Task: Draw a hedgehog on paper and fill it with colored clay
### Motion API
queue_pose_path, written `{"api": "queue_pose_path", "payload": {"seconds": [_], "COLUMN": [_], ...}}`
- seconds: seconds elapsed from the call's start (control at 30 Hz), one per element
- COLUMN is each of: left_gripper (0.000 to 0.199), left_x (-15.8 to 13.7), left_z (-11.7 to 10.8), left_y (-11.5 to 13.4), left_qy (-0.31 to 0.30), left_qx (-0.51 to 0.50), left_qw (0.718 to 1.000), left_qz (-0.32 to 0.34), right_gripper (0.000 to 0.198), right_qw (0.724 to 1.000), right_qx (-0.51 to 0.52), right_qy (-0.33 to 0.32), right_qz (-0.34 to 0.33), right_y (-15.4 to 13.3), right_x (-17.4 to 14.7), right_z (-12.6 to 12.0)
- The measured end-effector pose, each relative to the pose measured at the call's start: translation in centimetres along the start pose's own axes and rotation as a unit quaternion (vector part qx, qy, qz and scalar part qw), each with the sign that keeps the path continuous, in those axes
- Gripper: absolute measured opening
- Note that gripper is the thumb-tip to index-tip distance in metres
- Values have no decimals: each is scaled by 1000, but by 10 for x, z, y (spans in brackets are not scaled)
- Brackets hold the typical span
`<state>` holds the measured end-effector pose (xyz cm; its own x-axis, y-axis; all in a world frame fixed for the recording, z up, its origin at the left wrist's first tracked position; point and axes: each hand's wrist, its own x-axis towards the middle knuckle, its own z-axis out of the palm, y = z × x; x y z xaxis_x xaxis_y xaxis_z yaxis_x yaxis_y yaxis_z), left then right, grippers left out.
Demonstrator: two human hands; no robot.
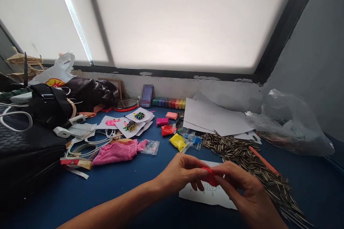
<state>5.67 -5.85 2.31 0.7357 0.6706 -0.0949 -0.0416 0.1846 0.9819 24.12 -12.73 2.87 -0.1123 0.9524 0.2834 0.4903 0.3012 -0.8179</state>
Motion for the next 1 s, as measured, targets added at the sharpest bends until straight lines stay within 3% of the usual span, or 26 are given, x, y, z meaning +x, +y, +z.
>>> {"api": "queue_pose_path", "payload": {"seconds": [0.13, 0.3, 0.57, 0.73, 0.83, 1.0], "left_gripper": [44, 46, 46, 47, 46, 46], "left_x": [1, 1, 15, 28, 33, 35], "left_z": [-1, -3, 0, 2, 0, -7], "left_y": [-2, -2, 10, 24, 25, 14], "left_qy": [-15, -28, -49, -49, -57, -104], "left_qx": [7, 9, 44, 53, 53, 40], "left_qw": [1000, 1000, 998, 997, 997, 994], "left_qz": [0, -4, -1, 15, 23, -19], "right_gripper": [20, 23, 24, 41, 38, 40], "right_qw": [1000, 994, 996, 987, 986, 985], "right_qx": [2, 22, 48, 51, 49, 39], "right_qy": [-10, 26, -6, 48, 17, 6], "right_qz": [25, 104, 79, 146, 158, 166], "right_y": [-1, -5, -3, 1, -1, -2], "right_x": [1, -1, 3, 4, 6, 8], "right_z": [-1, 1, -11, -20, -20, -15]}}
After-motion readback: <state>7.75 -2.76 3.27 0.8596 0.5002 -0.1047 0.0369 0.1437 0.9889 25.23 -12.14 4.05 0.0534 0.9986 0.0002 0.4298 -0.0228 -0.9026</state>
